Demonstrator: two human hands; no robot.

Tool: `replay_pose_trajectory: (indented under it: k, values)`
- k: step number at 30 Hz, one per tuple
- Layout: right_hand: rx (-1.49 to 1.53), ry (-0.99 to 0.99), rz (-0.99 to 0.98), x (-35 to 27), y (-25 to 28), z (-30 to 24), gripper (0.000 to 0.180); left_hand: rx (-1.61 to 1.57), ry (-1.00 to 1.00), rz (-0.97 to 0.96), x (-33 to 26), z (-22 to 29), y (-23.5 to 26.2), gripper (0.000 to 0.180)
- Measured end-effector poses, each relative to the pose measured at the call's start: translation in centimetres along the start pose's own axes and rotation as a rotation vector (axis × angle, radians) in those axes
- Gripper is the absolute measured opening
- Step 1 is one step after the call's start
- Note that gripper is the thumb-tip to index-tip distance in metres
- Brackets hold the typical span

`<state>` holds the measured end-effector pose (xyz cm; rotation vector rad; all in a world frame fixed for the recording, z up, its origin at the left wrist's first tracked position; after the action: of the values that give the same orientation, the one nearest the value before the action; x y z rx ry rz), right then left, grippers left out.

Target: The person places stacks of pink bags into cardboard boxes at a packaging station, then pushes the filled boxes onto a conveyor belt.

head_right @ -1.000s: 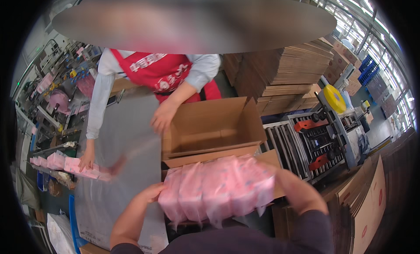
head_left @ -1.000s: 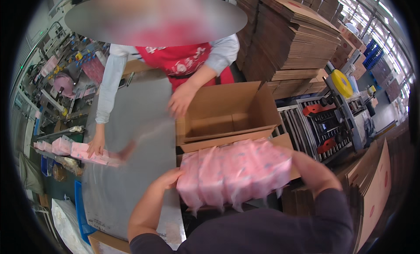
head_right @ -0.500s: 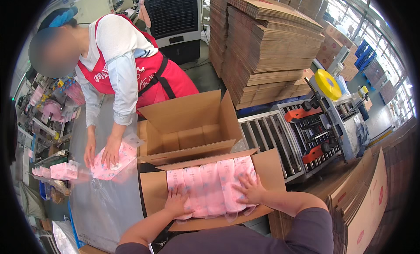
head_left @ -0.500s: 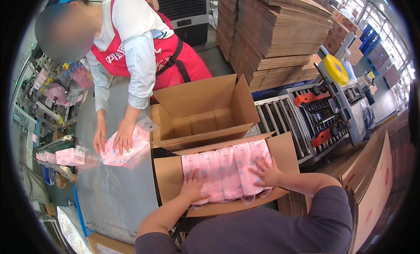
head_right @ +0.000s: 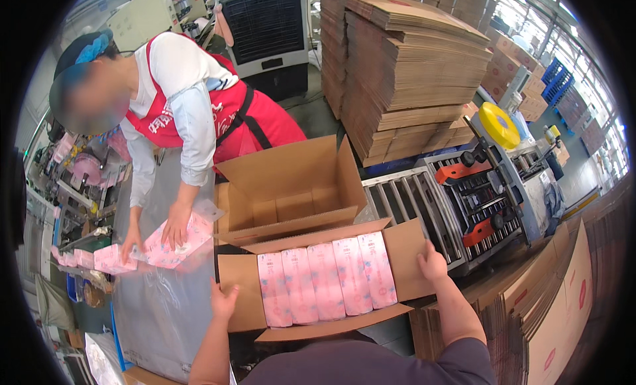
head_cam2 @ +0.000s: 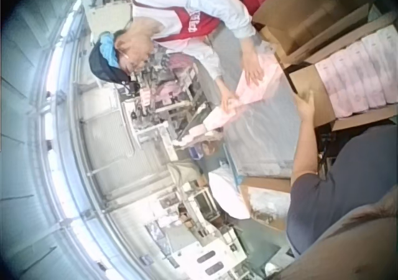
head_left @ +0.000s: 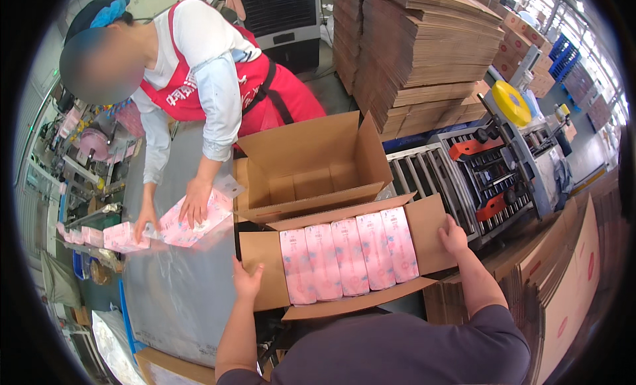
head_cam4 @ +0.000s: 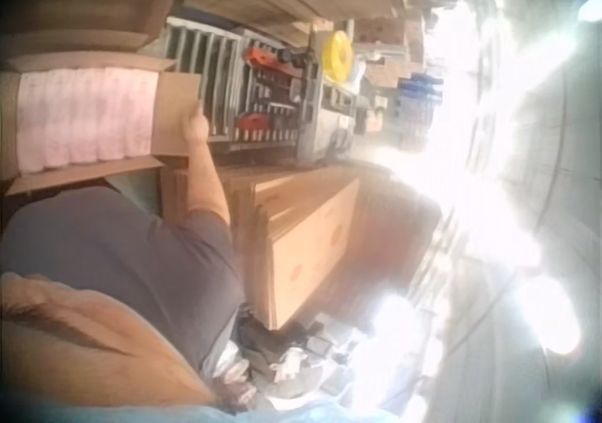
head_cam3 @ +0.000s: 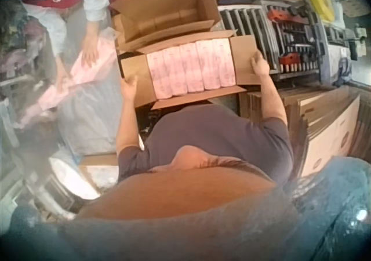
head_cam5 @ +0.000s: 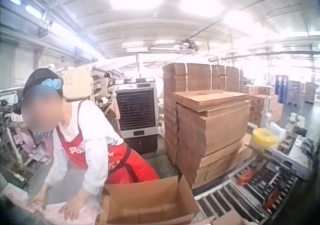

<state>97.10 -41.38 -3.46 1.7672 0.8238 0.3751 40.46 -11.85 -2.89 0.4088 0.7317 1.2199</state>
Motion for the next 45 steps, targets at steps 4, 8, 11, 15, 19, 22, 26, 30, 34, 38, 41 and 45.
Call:
replay_pose_trajectory:
  k: [4,8,11,15,19,22,26,30,34,38,41,45]
  values:
    - [-0.012,0.277,-0.414,-1.6,1.0,-12.8,0.084,-0.016,-0.523,-0.698,-4.0,8.3,-1.5,0.091]
    - [-0.252,0.19,-0.882,-1.7,-8.2,-17.1,0.086,0.649,-0.563,-1.232,-7.1,6.6,-7.9,0.116]
    - [-0.091,0.282,-0.68,-1.4,-9.5,-16.6,0.075,0.704,-0.424,-1.345,-0.8,12.0,-7.5,0.112]
    - [-0.025,0.627,-0.036,0.4,-1.0,-22.7,0.052,0.611,-0.179,-0.133,-1.4,3.8,-9.6,0.127]
    - [-0.175,0.556,0.278,1.1,-2.2,-18.1,0.063,-0.147,-0.196,-0.159,-0.5,-1.1,-12.7,0.126]
    - [-0.154,0.466,0.336,-5.5,-6.7,-15.2,0.063,-0.547,-0.404,-0.072,0.5,-3.3,-13.7,0.102]
    - [-0.214,0.429,0.069,-9.7,-11.6,-10.5,0.07,-0.382,-0.199,-0.005,-0.2,-4.6,-14.3,0.068]
    - [-0.097,0.525,-0.068,-4.8,-9.8,-8.7,0.066,-0.263,-0.042,-0.037,-1.4,-3.9,-16.7,0.054]
    - [-0.236,0.469,-0.139,-0.5,-7.3,-7.0,0.058,-0.361,0.004,0.012,-5.9,2.0,-25.9,0.056]
    - [-0.228,0.374,-0.133,5.1,-4.7,-2.0,0.06,-0.412,0.17,-0.027,-7.4,17.2,-39.4,0.061]
    - [-0.23,0.287,-0.027,12.2,-1.6,5.8,0.062,-0.445,-0.025,-0.02,-4.3,23.4,-50.5,0.054]
    - [-0.178,0.058,0.075,18.1,1.3,13.5,0.06,-0.615,-0.198,-0.223,0.0,31.0,-60.5,0.049]
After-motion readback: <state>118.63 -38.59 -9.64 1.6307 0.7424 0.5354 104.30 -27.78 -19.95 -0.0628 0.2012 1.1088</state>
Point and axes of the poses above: each hand's wrist, its own x-axis towards the middle knuckle, its own y-axis out of the back of the hand, z = x × y, the point moved 1 cm from there along x, towards the middle knuckle, and after that the axes turned 3 degrees about x, right-handed, at the moved point
